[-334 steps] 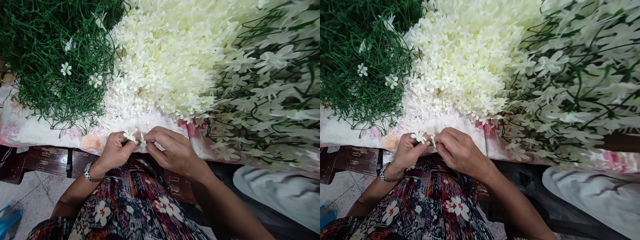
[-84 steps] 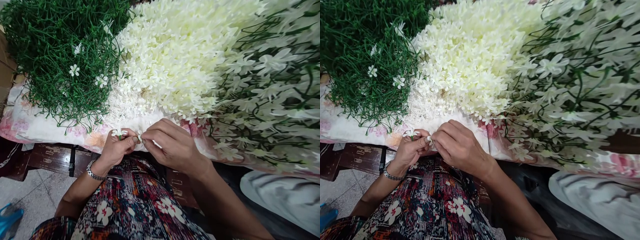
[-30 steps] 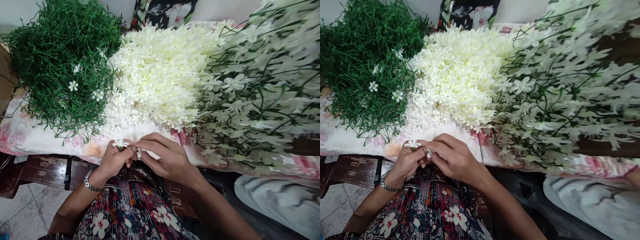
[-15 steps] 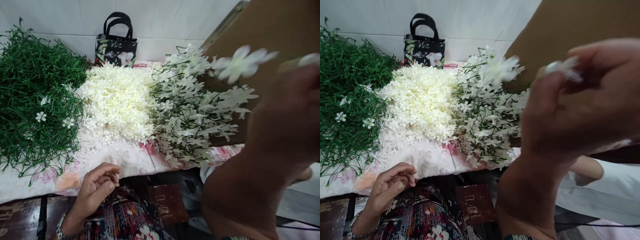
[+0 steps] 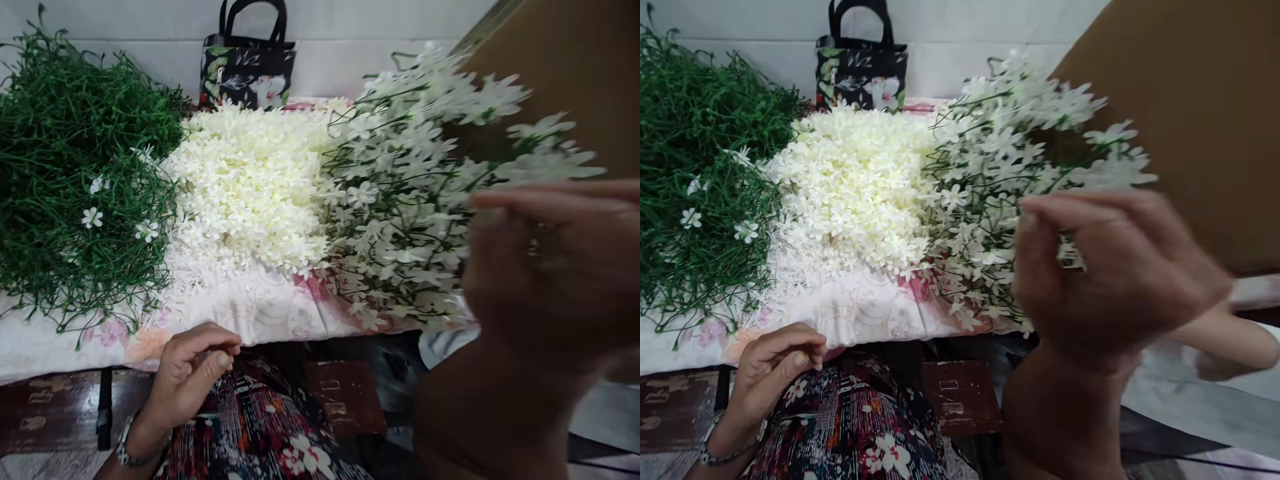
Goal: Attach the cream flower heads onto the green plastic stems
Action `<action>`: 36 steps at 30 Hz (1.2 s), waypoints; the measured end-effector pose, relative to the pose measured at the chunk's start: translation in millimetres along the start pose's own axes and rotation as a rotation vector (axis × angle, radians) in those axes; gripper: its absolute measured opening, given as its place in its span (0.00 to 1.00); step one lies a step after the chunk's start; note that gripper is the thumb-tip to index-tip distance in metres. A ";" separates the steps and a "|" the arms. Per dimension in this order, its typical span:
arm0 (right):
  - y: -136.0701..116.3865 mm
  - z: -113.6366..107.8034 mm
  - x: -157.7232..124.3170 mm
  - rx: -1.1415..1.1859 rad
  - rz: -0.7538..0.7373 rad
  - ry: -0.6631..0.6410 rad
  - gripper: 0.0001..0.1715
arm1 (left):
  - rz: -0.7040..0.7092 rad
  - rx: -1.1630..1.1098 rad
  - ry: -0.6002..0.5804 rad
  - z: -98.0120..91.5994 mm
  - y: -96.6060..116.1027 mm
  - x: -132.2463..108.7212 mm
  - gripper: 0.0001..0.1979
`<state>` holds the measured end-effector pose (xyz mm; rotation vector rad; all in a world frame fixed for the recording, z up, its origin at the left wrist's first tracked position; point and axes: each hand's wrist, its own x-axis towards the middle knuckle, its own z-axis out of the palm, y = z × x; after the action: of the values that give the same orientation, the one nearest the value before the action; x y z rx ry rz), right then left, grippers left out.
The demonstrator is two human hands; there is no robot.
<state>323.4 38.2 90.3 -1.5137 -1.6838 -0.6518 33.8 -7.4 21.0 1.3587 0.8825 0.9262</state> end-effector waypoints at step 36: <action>-125.7 88.4 -44.6 0.561 -0.385 -0.713 0.08 | 0.293 1.082 0.436 -23.0 -10.4 11.7 0.07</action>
<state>182.5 61.3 17.9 -1.0633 -2.4599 0.2339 17.6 12.4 10.1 2.2879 1.6883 1.0215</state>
